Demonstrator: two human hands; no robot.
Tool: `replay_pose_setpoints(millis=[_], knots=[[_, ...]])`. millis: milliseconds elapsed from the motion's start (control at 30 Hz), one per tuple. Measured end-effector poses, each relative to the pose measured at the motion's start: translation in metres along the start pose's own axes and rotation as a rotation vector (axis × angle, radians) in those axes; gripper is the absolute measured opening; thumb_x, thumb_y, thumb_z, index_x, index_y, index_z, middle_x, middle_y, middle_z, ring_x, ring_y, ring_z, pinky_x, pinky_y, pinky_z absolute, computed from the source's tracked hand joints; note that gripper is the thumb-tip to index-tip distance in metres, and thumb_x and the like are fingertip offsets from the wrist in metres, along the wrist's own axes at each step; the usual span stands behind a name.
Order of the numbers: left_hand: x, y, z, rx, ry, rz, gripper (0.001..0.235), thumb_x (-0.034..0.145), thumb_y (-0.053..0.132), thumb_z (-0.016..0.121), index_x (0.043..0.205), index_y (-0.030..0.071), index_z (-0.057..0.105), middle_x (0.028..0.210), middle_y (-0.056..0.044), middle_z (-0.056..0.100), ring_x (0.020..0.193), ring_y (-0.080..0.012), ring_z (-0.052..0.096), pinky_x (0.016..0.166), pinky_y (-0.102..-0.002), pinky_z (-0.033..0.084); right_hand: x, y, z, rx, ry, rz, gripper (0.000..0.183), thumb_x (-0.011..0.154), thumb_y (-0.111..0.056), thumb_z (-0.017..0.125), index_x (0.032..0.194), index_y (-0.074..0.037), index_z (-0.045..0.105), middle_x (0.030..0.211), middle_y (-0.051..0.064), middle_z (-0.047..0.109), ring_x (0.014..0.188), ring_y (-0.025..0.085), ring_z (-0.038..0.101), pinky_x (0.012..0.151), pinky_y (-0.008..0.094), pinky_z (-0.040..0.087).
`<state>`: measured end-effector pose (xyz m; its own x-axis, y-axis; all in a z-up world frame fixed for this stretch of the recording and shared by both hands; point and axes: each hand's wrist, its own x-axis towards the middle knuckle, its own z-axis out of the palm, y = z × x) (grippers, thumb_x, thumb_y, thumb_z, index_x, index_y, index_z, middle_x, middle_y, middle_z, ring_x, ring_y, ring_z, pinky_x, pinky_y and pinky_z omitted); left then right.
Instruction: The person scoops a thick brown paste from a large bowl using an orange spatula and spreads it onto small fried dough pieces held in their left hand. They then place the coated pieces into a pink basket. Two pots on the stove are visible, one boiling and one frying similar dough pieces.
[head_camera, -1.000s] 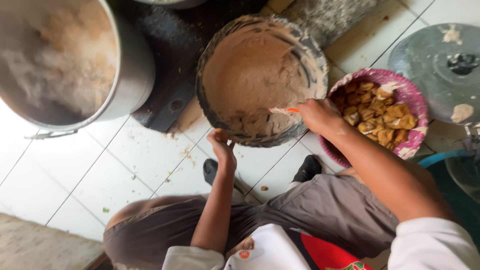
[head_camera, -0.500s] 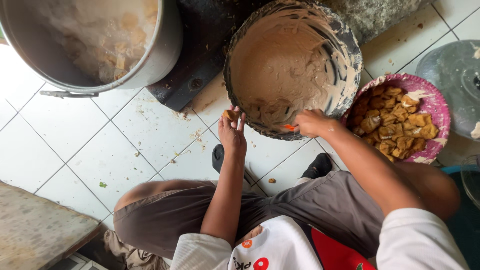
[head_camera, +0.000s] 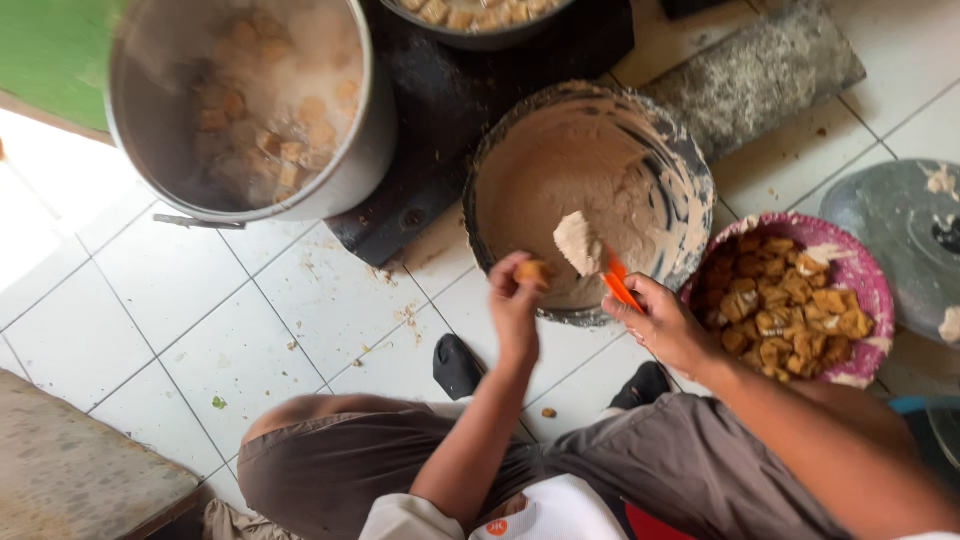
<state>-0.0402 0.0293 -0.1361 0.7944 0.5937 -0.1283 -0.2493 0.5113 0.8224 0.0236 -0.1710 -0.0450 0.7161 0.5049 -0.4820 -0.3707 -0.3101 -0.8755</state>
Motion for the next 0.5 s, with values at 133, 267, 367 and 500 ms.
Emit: replay_pose_setpoints(millis=[133, 267, 367, 500], knots=[[-0.029, -0.002, 0.067, 0.182, -0.150, -0.167, 0.017, 0.098, -0.002, 0.068, 0.114, -0.001, 0.066, 0.108, -0.005, 0.069, 0.098, -0.0113, 0.065, 0.089, -0.025, 0.054, -0.002, -0.037, 0.006, -0.082, 0.151, -0.331, 0.037, 0.084, -0.019, 0.083, 0.108, -0.004, 0.058, 0.086, -0.001, 0.058, 0.074, 0.005, 0.051, 0.067, 0.022, 0.047], [-0.028, 0.027, 0.092, 0.169, -0.206, -0.255, 0.017, 0.100, 0.004, 0.068, 0.116, 0.001, 0.065, 0.106, -0.005, 0.069, 0.092, -0.0111, 0.065, 0.086, -0.027, 0.056, -0.004, -0.049, -0.013, 0.092, 0.162, -0.377, 0.027, 0.091, -0.017, 0.072, 0.109, -0.001, 0.059, 0.094, -0.001, 0.068, 0.085, 0.003, 0.062, 0.077, 0.021, 0.052], [-0.031, 0.051, 0.096, -0.017, -0.327, -0.392, 0.018, 0.101, 0.007, 0.067, 0.119, 0.004, 0.064, 0.109, -0.002, 0.068, 0.095, -0.0096, 0.063, 0.088, -0.027, 0.054, -0.005, -0.049, -0.029, 0.071, 0.189, -0.414, 0.024, 0.096, -0.014, 0.071, 0.112, 0.001, 0.061, 0.093, 0.001, 0.066, 0.084, 0.005, 0.059, 0.077, 0.021, 0.050], [-0.033, 0.064, 0.089, -0.159, -0.417, -0.669, 0.022, 0.100, 0.015, 0.061, 0.122, 0.010, 0.064, 0.113, 0.003, 0.069, 0.101, -0.0065, 0.064, 0.091, -0.026, 0.052, -0.008, -0.042, -0.034, 0.114, 0.194, -0.418, 0.024, 0.096, -0.012, 0.071, 0.113, 0.001, 0.061, 0.092, 0.001, 0.063, 0.083, 0.005, 0.058, 0.075, 0.022, 0.049]])
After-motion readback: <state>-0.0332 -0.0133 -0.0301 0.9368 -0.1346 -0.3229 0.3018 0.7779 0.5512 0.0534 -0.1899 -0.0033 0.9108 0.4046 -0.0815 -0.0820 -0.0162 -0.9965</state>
